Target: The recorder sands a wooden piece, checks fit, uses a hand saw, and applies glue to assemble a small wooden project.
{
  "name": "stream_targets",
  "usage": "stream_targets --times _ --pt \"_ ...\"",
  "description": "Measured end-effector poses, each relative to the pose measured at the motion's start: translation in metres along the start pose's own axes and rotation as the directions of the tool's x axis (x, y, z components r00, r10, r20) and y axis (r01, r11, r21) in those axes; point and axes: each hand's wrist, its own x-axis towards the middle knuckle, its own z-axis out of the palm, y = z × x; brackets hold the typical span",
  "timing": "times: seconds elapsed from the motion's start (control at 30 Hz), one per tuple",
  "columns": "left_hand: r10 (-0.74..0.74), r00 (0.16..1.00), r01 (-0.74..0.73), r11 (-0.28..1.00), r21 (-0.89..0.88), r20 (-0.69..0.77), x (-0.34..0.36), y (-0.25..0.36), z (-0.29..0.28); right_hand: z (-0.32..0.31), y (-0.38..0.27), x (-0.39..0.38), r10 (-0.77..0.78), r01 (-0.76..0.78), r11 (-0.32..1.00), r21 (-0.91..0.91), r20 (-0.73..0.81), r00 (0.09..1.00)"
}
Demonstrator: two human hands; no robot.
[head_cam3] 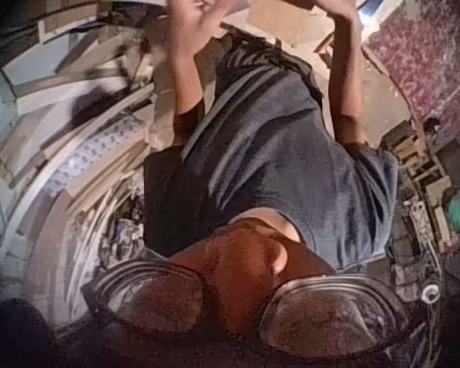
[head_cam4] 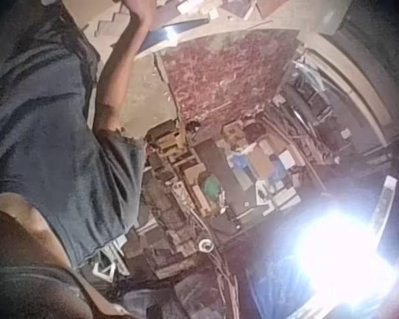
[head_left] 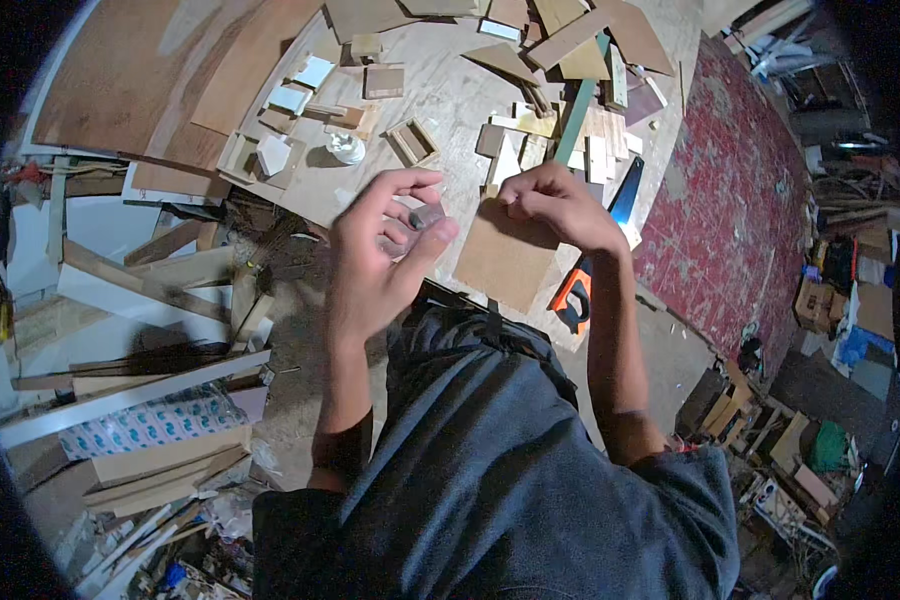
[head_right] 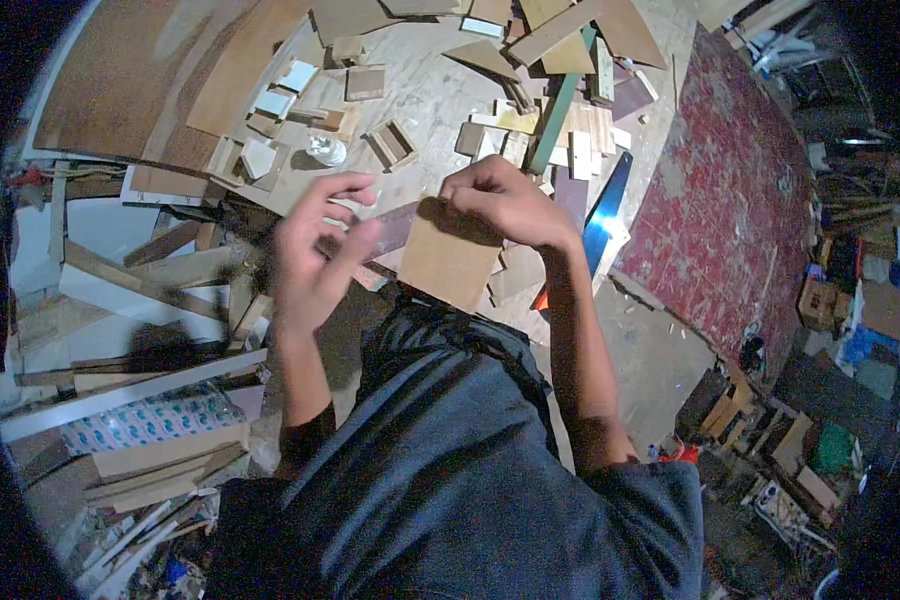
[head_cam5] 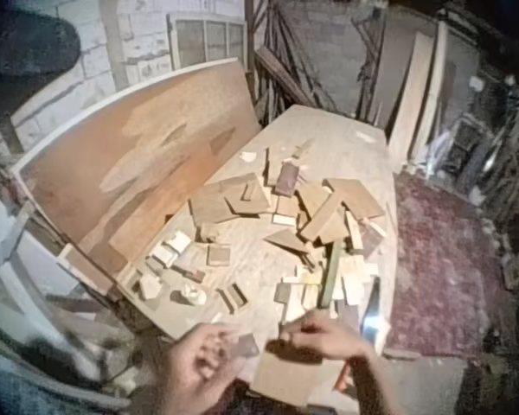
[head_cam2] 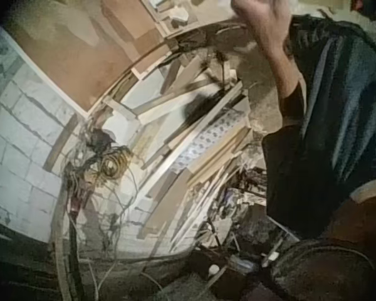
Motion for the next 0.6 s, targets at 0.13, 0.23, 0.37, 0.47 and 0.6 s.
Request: stream_targets --times 0.13,0.23,0.37,0.47,0.6 --pt "-0.164 0.933 0.247 0.939 -0.241 0.319 -0.008 -0.07 0.015 0.013 0.007 0.026 -0.004 0.031 0.994 -0.102 0.258 0.966" --pt "-0.316 0.848 0.405 0.904 -0.136 0.427 -0.019 -0.105 0.015 0.019 0.014 0.04 0.068 0.022 0.963 -0.269 0.321 0.945" --pt "-0.265 0.931 0.364 0.747 -0.556 0.252 -0.032 -0.124 0.024 0.027 0.023 0.038 0.193 -0.189 0.974 -0.127 0.02 0.981" --pt "-0.3 0.932 0.362 0.709 -0.605 0.205 -0.04 -0.147 0.017 0.025 0.047 0.026 0.278 -0.257 0.956 0.145 -0.155 0.948" --pt "-0.37 0.913 0.395 0.692 -0.604 0.172 -0.049 -0.166 0.01 0.021 0.106 0.001 0.399 -0.37 0.913 0.174 -0.186 0.898"
